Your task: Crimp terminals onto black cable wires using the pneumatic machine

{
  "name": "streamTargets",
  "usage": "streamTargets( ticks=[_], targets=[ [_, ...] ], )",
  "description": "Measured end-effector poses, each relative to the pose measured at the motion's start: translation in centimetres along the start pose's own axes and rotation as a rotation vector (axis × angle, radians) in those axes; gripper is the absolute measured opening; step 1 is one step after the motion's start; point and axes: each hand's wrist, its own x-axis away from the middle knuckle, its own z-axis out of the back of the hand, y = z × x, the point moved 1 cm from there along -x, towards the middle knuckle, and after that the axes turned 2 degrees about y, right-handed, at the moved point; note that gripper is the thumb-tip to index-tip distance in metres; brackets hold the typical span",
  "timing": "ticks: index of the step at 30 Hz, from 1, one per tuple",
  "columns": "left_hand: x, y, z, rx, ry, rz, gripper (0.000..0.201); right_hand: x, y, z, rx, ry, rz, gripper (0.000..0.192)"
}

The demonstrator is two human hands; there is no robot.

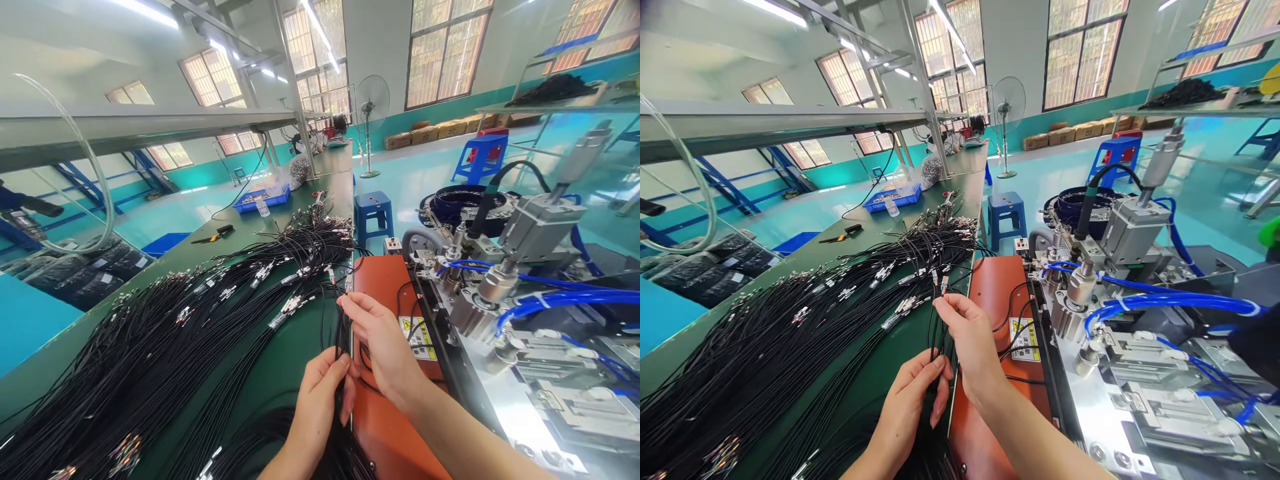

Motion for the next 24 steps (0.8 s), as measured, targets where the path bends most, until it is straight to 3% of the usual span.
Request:
streamTargets(
  ticks=[10,15,18,21,24],
  targets=[
    [-0.3,-0.4,0.0,-0.007,-0.023,0.006,0.029,0.3,0.7,0.7,-0.045,0.005,0.005,0.028],
    [-0.3,0.2,-0.1,0.023,-0.013,-0.003,0.032,1.3,2.0,2.2,0.008,0.074,0.031,0.048],
    [-0.4,0.2,-0.1,0.028,-0.008,-0.005,0.031,2.4,3.2,3.4,0.053,0.068,-0.018,0.045],
    [-0.2,0.7,-0.1,0.024,0.006,0.010,0.032,3.7,4.2,4.5,0.189,-0.033,-0.011,0.036],
    [-0.2,2.8,0.3,-0.044,0.035,-0.036,0.034,5.7,4.9,5.6,0.563,-0.307,0.050,0.027]
  ],
)
